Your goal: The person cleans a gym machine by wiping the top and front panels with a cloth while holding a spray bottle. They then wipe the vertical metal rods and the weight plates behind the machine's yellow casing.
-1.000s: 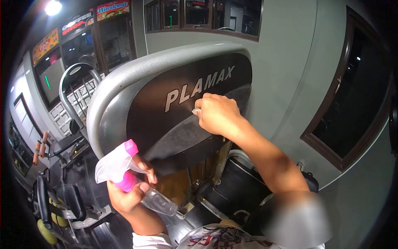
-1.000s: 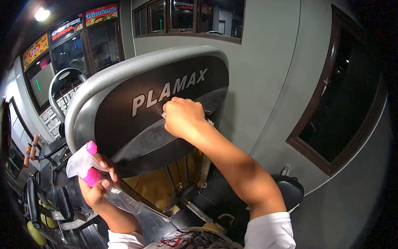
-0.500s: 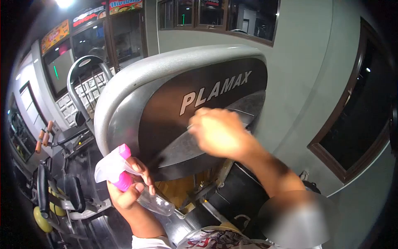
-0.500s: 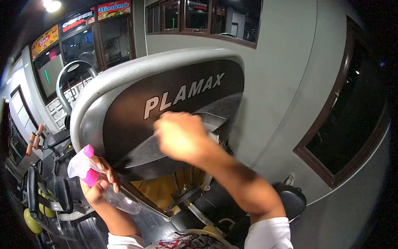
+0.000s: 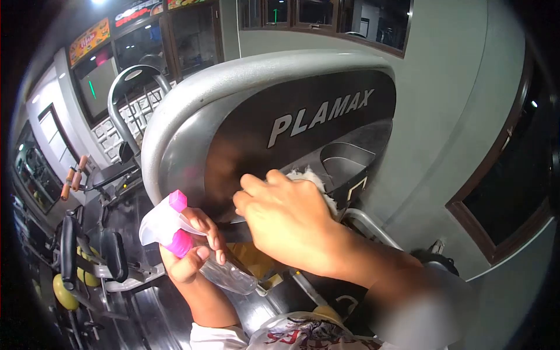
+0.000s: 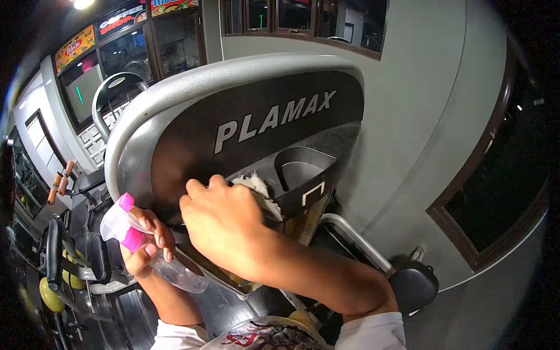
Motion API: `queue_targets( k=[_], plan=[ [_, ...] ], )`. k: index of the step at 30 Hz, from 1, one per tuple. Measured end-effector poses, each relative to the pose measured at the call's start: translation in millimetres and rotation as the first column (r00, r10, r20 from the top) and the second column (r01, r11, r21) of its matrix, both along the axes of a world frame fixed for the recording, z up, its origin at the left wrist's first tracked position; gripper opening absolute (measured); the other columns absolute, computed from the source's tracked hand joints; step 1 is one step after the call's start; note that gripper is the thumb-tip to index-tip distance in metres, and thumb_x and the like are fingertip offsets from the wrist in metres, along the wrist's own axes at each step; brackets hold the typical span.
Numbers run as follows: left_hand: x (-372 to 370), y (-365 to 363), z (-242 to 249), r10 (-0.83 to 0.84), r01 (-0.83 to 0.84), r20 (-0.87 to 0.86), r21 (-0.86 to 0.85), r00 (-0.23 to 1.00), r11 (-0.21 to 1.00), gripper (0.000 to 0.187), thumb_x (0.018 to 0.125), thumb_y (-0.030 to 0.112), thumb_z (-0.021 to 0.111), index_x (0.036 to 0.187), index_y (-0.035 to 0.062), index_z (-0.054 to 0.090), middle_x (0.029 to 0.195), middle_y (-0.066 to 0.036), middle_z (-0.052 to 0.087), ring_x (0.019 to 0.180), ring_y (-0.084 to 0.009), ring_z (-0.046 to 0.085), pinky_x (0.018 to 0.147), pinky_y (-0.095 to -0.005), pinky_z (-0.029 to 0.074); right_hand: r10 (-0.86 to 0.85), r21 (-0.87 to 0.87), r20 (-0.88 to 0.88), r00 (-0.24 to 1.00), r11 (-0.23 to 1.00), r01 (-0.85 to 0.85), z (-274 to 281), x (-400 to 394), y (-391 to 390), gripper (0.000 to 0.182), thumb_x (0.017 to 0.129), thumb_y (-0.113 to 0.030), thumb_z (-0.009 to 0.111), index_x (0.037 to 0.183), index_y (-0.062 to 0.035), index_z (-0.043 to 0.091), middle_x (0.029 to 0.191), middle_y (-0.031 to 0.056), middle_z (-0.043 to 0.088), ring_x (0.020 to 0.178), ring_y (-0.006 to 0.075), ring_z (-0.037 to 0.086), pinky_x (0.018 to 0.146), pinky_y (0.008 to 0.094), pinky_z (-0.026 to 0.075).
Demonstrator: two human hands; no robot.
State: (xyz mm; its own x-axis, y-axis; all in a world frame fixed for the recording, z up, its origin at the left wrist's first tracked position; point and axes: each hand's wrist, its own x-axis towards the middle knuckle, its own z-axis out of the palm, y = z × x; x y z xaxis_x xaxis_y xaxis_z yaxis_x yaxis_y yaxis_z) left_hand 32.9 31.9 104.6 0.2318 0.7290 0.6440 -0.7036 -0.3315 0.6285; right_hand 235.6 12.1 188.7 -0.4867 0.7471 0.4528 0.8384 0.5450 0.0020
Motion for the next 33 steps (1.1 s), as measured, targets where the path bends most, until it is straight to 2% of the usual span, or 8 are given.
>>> queue_targets(
  k=[4, 7, 14, 18, 22, 24, 28, 33],
  plan=[
    [-4, 0, -1, 0.019, -0.018, -0.043, 0.007, 0.999, 1.000, 0.041, 0.073, 0.000, 0.068, 0.109, -0.0016, 0.049, 0.083, -0.016, 0.057, 0.060, -0.0246, 0.061, 0.052, -0.0330, 0.055, -0.296, 0.050, 0.020, 0.955, 0.954, 0.295, 5, 45, 14, 0.011, 0.089, -0.015, 0.060, 0.089, -0.0123, 0.071, 0.095, 0.0083, 0.065, 0.090, 0.0312, 0.068, 0.068, 0.0449, 0.056],
    [-5, 2, -3, 0.035, -0.032, -0.082, 0.039, 0.996, 0.999, 0.042, 0.076, 0.001, 0.069, 0.111, 0.0009, 0.045, 0.084, -0.015, 0.056, 0.055, -0.0242, 0.059, 0.051, -0.0324, 0.054, -0.220, -0.057, -0.016, 0.975, 0.974, 0.219, 8, 50, 31, 0.014, 0.092, -0.017, 0.059, 0.089, -0.0109, 0.070, 0.091, 0.0104, 0.064, 0.083, 0.0344, 0.069, 0.069, 0.0476, 0.056],
    [-11, 4, 1, -0.065, 0.066, -0.027, 0.031, 0.998, 0.997, 0.043, 0.071, -0.002, 0.065, 0.111, -0.0018, 0.051, 0.083, -0.017, 0.060, 0.065, -0.0261, 0.064, 0.056, -0.0345, 0.056, 0.043, 0.213, -0.066, 0.997, 0.977, -0.028, -19, 9, -9, 0.011, 0.088, -0.021, 0.064, 0.085, -0.0115, 0.070, 0.090, 0.0054, 0.058, 0.083, 0.0265, 0.061, 0.062, 0.0413, 0.056],
    [-17, 2, -1, -0.042, 0.042, -0.089, -0.004, 0.995, 0.999, 0.042, 0.071, -0.002, 0.066, 0.111, -0.0028, 0.052, 0.084, -0.019, 0.062, 0.067, -0.0259, 0.065, 0.059, -0.0350, 0.056, -0.307, 0.159, -0.165, 0.937, 0.930, 0.332, -7, 64, 6, 0.020, 0.092, -0.027, 0.063, 0.083, -0.0105, 0.072, 0.096, 0.0086, 0.061, 0.089, 0.0336, 0.063, 0.063, 0.0450, 0.055],
    [-19, 3, 0, -0.027, 0.031, -0.116, 0.031, 0.993, 0.999, 0.040, 0.072, -0.002, 0.067, 0.110, -0.0030, 0.053, 0.085, -0.019, 0.062, 0.067, -0.0254, 0.064, 0.059, -0.0348, 0.056, -0.377, 0.100, -0.174, 0.910, 0.912, 0.397, -37, 12, -21, 0.019, 0.092, -0.026, 0.064, 0.102, -0.0096, 0.069, 0.105, 0.0106, 0.062, 0.088, 0.0347, 0.062, 0.062, 0.0456, 0.053],
    [-17, 3, -1, -0.025, 0.028, -0.103, 0.030, 0.994, 0.999, 0.040, 0.072, -0.003, 0.067, 0.110, -0.0030, 0.053, 0.085, -0.019, 0.062, 0.068, -0.0251, 0.064, 0.058, -0.0346, 0.056, -0.199, 0.424, -0.104, 0.974, 0.878, 0.224, -62, -15, -32, 0.027, 0.088, -0.027, 0.068, 0.110, -0.0112, 0.067, 0.106, 0.0081, 0.060, 0.087, 0.0290, 0.061, 0.060, 0.0411, 0.053],
    [-16, 3, -5, 0.008, -0.007, -0.097, 0.016, 0.995, 1.000, 0.040, 0.072, -0.003, 0.067, 0.109, -0.0029, 0.053, 0.085, -0.018, 0.061, 0.071, -0.0247, 0.064, 0.058, -0.0343, 0.057, 0.046, 0.402, -0.330, 0.943, 0.911, 0.096, -85, 12, -32, 0.041, 0.076, -0.017, 0.077, 0.116, -0.0130, 0.068, 0.105, 0.0074, 0.058, 0.086, 0.0248, 0.058, 0.059, 0.0318, 0.051],
    [-17, 8, -13, 0.036, -0.023, -0.160, 0.081, 0.987, 0.996, 0.046, 0.077, 0.006, 0.074, 0.113, 0.0009, 0.045, 0.087, -0.016, 0.057, 0.060, -0.0248, 0.061, 0.053, -0.0329, 0.054, -0.011, 0.409, -0.562, 0.827, 0.865, 0.290, -142, 97, -16, 0.042, 0.075, 0.000, 0.070, 0.114, -0.0138, 0.064, 0.109, 0.0160, 0.059, 0.096, 0.0390, 0.062, 0.077, 0.0458, 0.055]
  ],
)
